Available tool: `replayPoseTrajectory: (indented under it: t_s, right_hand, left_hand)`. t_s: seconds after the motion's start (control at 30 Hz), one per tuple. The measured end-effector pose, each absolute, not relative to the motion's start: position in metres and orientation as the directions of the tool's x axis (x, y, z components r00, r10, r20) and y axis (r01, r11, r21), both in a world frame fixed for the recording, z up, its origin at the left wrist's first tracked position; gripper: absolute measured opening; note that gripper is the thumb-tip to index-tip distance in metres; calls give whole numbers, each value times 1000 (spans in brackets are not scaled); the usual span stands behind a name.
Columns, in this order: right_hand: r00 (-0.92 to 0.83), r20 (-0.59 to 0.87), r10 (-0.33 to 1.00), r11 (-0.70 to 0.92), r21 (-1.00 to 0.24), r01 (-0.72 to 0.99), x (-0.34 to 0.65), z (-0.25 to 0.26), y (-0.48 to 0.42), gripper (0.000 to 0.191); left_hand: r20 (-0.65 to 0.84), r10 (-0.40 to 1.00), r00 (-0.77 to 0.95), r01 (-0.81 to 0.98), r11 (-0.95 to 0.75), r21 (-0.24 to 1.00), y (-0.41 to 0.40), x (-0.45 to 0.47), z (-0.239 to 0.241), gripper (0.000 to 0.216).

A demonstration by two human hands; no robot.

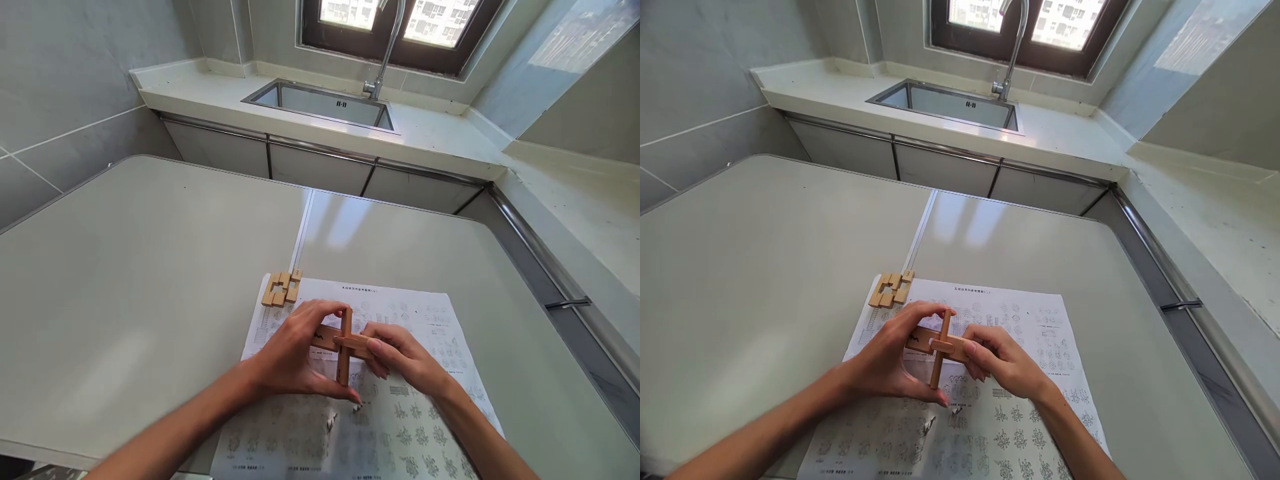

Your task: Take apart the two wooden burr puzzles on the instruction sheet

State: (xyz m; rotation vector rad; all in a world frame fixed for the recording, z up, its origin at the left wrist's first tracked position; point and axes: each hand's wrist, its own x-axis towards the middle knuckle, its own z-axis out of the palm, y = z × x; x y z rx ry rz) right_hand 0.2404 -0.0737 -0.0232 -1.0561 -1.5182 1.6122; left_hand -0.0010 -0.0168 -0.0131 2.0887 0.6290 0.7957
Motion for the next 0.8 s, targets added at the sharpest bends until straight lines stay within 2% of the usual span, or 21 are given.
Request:
replayPoseTrajectory:
  t_s: [0.17, 0.57, 0.8]
  right_hand:
    - [-418, -127, 900, -94, -991, 97, 241, -24, -74, 44]
    - [-421, -163, 892, -149, -987, 67, 234, -24, -75, 44]
    - [-404, -144, 903, -160, -987, -6, 231, -23, -75, 42]
  left_hand:
    - [352, 661, 663, 192, -603, 774, -13, -3, -16, 100]
    - [381, 627, 680, 222, -671, 708, -11, -4, -11, 100]
    - [329, 623, 710, 155, -594, 789, -11, -6, -13, 106]
